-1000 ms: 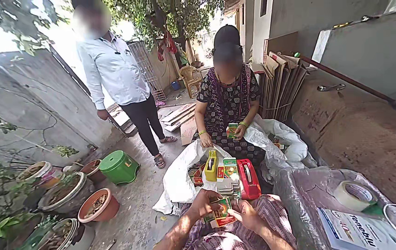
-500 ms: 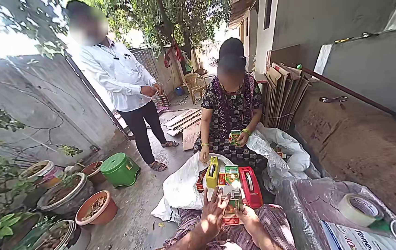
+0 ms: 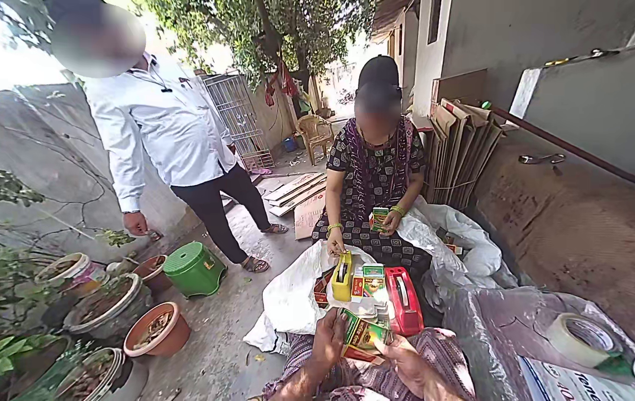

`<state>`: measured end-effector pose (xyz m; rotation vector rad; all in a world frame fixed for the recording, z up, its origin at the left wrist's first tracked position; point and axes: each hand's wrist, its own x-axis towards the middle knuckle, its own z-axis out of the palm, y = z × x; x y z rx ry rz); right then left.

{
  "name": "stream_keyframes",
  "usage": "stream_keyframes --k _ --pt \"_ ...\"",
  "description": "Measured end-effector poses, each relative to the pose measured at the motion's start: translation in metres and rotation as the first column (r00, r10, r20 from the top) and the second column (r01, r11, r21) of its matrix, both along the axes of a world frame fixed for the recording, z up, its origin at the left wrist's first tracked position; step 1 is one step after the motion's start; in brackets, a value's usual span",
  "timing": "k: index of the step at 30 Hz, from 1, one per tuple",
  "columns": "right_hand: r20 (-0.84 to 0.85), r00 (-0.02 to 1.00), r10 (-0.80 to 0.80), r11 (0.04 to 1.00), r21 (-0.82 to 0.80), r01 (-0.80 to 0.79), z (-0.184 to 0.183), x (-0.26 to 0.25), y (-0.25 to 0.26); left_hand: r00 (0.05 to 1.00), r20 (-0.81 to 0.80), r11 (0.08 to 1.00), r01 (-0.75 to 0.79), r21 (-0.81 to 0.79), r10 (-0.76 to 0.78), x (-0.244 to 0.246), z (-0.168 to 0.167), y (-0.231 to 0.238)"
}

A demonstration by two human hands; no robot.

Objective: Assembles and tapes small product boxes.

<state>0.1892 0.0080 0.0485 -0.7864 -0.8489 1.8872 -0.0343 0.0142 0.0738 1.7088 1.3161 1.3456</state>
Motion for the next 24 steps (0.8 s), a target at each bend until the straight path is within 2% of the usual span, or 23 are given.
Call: stream_keyframes --k 2,6,8,9,11,12,13,15,17,18,20,22,23,24 --pt "-0.006 0.999 0.036 0.999 0.016 -0.035 0.001 0.004 0.0 1.0 -0.006 0.999 -0.027 0.044 0.027 0.0 -0.003 0.0" --pt "-0.026 0.997 0.075 0.995 0.062 -0.073 -0.004 0.004 -0.001 0.996 -0.007 0.996 -0.087 0.02 0.087 -0.002 -0.004 0.002" --pt "0.011 1.0 0.025 1.0 0.017 -0.025 -0.009 0.0 0.001 0.971 -0.164 0.984 -0.163 0.078 0.174 -0.002 -0.002 -0.002" --pt "0.059 0.998 0.005 1.0 0.014 -0.005 -0.011 -0.001 0.003 0.928 -0.329 0.982 -0.143 0.122 0.176 -0.002 0.001 -0.006" --pt "0.159 0.987 -0.012 0.999 0.053 0.003 -0.012 -0.001 0.005 0.736 -0.658 0.976 -0.017 0.218 0.16 0.003 0.007 -0.011" --pt "0.172 0.985 -0.014 0.997 0.081 0.001 -0.01 0.0 0.004 0.639 -0.757 0.975 0.052 0.215 0.133 0.008 0.007 -0.014" --pt "0.19 0.982 -0.012 0.994 0.109 -0.009 -0.007 0.0 0.002 0.554 -0.825 0.976 0.095 0.196 0.112 0.014 0.004 -0.018" --pt "0.256 0.967 -0.011 0.988 0.152 -0.029 -0.001 -0.001 -0.002 0.501 -0.855 0.968 0.122 0.22 0.131 0.022 -0.008 -0.026" --pt "0.31 0.949 -0.057 0.986 0.168 0.004 0.005 -0.003 -0.002 0.461 -0.885 0.995 0.041 0.095 0.066 0.029 -0.003 -0.026" --pt "0.339 0.932 -0.13 0.978 0.198 0.065 0.009 -0.004 -0.001 0.445 -0.895 1.0 -0.014 0.021 0.025 0.03 0.0 -0.021" --pt "0.402 0.816 -0.415 0.883 0.395 0.255 0.009 -0.004 0.003 0.505 -0.863 0.987 -0.117 -0.109 -0.036 0.027 0.009 -0.013" --pt "0.385 0.631 -0.674 0.703 0.596 0.387 0.002 -0.002 0.012 0.666 -0.743 0.947 -0.196 -0.255 -0.063 0.021 0.023 -0.007" --pt "0.367 0.597 -0.713 0.668 0.612 0.422 0.001 -0.001 0.015 0.76 -0.646 0.923 -0.193 -0.332 -0.073 0.015 0.027 -0.005" --pt "0.359 0.607 -0.709 0.678 0.584 0.446 0.002 -0.001 0.015 0.843 -0.533 0.916 -0.157 -0.368 -0.07 0.01 0.026 -0.002"
